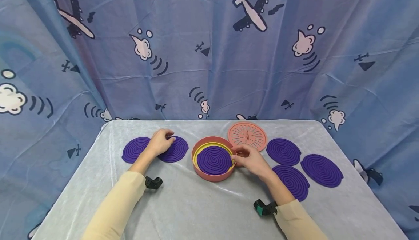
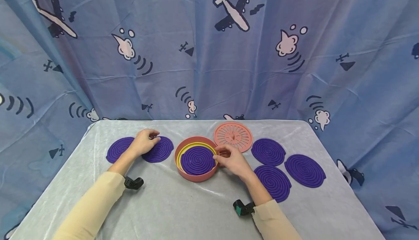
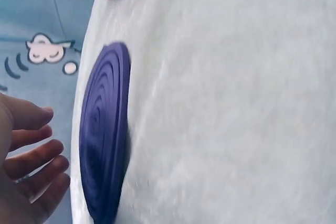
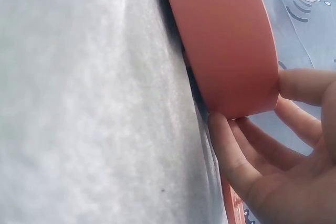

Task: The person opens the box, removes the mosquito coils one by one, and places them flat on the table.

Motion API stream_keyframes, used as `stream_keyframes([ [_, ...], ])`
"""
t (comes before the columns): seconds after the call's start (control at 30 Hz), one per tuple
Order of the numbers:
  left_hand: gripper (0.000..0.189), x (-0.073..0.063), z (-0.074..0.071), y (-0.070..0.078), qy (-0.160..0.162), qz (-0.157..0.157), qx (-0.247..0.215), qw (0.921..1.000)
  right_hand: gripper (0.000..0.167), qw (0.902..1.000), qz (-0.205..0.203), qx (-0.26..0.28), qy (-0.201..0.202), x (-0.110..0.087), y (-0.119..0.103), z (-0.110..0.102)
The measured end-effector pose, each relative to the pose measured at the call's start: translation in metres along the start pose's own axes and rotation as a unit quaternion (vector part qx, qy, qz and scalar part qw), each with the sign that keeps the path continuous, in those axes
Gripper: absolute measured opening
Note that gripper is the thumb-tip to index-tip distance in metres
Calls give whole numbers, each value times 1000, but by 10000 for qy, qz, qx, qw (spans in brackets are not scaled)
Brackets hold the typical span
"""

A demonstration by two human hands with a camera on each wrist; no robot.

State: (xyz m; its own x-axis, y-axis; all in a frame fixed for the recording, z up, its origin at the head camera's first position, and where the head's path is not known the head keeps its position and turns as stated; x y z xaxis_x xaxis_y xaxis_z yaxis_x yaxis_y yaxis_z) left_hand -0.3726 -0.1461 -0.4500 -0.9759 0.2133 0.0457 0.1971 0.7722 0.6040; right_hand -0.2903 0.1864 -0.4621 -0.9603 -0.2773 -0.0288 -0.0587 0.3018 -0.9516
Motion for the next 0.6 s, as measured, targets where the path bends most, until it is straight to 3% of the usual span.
stream_keyframes([
  [0.37,33,-6,10,37,98,595,-191,9980,41,10000,18,-85,-30,0,3,-1],
  [0.6,29,-12,14,70,153,1133,-184,9933,40,10000,-37,-59,-49,-3,-6,2],
])
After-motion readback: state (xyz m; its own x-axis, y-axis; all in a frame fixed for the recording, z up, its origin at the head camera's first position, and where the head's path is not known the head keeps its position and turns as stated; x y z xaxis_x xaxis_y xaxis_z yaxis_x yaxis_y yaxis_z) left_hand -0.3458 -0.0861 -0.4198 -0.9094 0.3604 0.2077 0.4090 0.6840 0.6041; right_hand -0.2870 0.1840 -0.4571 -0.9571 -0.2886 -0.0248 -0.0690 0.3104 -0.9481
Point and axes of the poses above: each hand's wrist, its own x-axis towards the middle knuckle, its own z-axis out of the palm, y = z × x, the point moved 8 cm from there along x, towards the middle knuckle, and after that the axes turned 3 degrees about -y, right-handed, at the moved point
